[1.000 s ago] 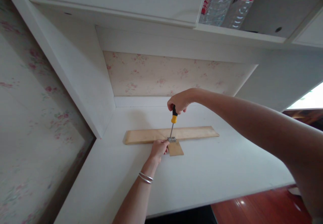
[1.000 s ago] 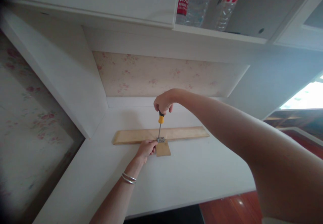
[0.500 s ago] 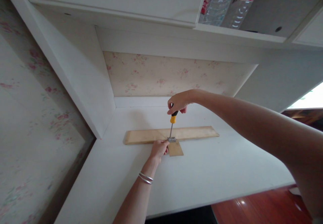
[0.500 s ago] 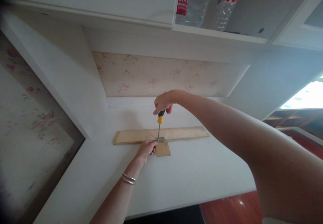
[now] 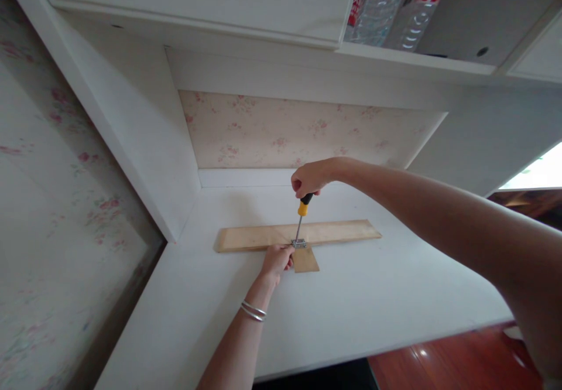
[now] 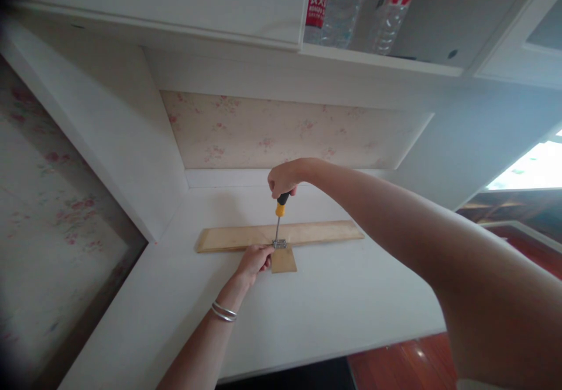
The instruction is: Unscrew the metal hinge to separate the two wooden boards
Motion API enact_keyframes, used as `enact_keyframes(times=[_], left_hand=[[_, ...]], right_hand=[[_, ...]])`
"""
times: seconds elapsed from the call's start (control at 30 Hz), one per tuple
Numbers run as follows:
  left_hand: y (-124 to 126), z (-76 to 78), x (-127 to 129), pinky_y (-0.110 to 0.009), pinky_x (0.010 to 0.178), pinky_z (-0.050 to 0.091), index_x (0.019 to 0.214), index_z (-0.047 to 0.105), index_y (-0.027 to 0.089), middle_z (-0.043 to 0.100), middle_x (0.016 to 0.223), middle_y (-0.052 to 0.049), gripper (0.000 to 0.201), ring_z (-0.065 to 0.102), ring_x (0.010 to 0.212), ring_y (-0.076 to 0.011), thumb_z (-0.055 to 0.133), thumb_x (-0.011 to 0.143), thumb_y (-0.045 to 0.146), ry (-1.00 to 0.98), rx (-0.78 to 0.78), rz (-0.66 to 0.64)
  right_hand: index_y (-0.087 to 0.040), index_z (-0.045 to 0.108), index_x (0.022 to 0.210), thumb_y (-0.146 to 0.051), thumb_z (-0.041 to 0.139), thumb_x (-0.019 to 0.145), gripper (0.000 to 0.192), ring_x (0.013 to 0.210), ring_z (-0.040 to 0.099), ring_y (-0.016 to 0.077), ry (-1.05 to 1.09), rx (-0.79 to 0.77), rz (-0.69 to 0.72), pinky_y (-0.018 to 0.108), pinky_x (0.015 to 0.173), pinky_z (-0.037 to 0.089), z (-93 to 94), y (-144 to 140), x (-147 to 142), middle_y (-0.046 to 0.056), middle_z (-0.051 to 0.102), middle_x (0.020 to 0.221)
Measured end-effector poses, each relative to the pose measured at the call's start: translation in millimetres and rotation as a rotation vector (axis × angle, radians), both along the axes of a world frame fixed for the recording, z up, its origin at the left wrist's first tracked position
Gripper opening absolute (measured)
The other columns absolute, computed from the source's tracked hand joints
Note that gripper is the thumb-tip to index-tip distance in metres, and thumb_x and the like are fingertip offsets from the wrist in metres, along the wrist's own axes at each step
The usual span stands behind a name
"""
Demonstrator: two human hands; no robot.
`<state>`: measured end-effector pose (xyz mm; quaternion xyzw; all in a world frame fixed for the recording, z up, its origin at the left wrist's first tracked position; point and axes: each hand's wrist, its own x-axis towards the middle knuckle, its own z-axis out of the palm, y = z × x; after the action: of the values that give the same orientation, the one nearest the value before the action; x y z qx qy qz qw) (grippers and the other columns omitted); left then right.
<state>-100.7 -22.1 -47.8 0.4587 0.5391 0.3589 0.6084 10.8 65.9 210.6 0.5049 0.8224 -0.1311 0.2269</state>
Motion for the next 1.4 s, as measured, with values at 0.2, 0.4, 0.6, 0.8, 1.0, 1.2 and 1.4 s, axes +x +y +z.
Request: enact_keyframes(times=[0.2, 0.4, 0.6, 0.8, 1.0, 1.2, 1.4], left_hand=[[0, 0.1, 1, -0.019, 0.039, 0.026, 0.057, 0.058, 0.013, 0.05, 0.044, 0.001, 0.017, 0.041, 0.038, -0.0064, 0.053, 0.07, 0.024, 0.018, -0.014, 0.0], [-2, 3.1, 0, -0.019, 0.039, 0.026, 0.057, 0.057, 0.013, 0.051, 0.046, 0.001, 0.018, 0.042, 0.038, -0.0067, 0.053, 0.07, 0.026, 0.025, -0.02, -0.004], [-1, 0.8, 1, -0.019, 0.04, 0.028, 0.062, 0.06, 0.012, 0.051, 0.047, 0.001, 0.019, 0.044, 0.04, -0.0071, 0.056, 0.071, 0.029, 0.012, -0.026, -0.012], [0, -0.5, 1, -0.018, 0.039, 0.025, 0.061, 0.06, 0.012, 0.05, 0.046, 0.002, 0.017, 0.042, 0.04, -0.0065, 0.055, 0.071, 0.026, -0.005, -0.018, -0.021], [0, -0.7, 2, -0.019, 0.039, 0.023, 0.055, 0.055, 0.013, 0.047, 0.043, 0.003, 0.018, 0.038, 0.037, -0.0061, 0.055, 0.07, 0.023, -0.011, -0.005, -0.011], [0, 0.9, 3, -0.02, 0.038, 0.022, 0.053, 0.054, 0.014, 0.044, 0.04, 0.004, 0.02, 0.036, 0.035, -0.0059, 0.053, 0.071, 0.022, -0.022, 0.006, -0.013], [-2, 1.2, 3, -0.021, 0.037, 0.019, 0.054, 0.052, 0.015, 0.04, 0.038, 0.006, 0.02, 0.033, 0.034, -0.0057, 0.054, 0.071, 0.024, -0.026, 0.01, -0.005]], right_hand=[[-0.02, 0.059, 0.111, -0.044, 0.069, 0.066, 0.052, 0.078, 0.061, 0.0201, 0.052, 0.0, 0.034, 0.028, 0.06, 0.04, -0.3, 1, 1, 0.007, 0.065, 0.097], [-0.015, 0.061, 0.102, -0.061, 0.052, 0.078, 0.052, 0.069, 0.065, 0.0199, 0.054, -0.072, -0.138, 0.032, 0.064, 0.043, 4.1, -2, -3, 0.009, 0.068, 0.084], [-0.017, 0.056, 0.113, -0.032, 0.073, 0.065, 0.053, 0.076, 0.063, 0.0182, 0.098, -0.096, -0.094, 0.027, 0.06, 0.047, 5.4, -3, -1, 0.009, 0.065, 0.101], [-0.012, 0.063, 0.097, -0.047, 0.057, 0.078, 0.041, 0.066, 0.063, 0.0189, 0.041, -0.057, -0.14, 0.03, 0.061, 0.048, 3.8, -2, -3, 0.009, 0.066, 0.078], [-0.017, 0.059, 0.11, -0.033, 0.074, 0.063, 0.052, 0.074, 0.063, 0.0189, 0.116, -0.103, -0.124, 0.028, 0.06, 0.048, 5.0, -2, 1, 0.008, 0.066, 0.095], [-0.014, 0.063, 0.101, -0.047, 0.065, 0.072, 0.043, 0.066, 0.063, 0.0184, 0.063, -0.075, -0.176, 0.031, 0.063, 0.046, 6.4, -4, 3, 0.008, 0.067, 0.082], [-0.015, 0.063, 0.107, -0.035, 0.08, 0.054, 0.059, 0.075, 0.062, 0.02, 0.117, -0.17, -0.215, 0.032, 0.065, 0.049, 2.4, -5, 12, 0.009, 0.066, 0.093]])
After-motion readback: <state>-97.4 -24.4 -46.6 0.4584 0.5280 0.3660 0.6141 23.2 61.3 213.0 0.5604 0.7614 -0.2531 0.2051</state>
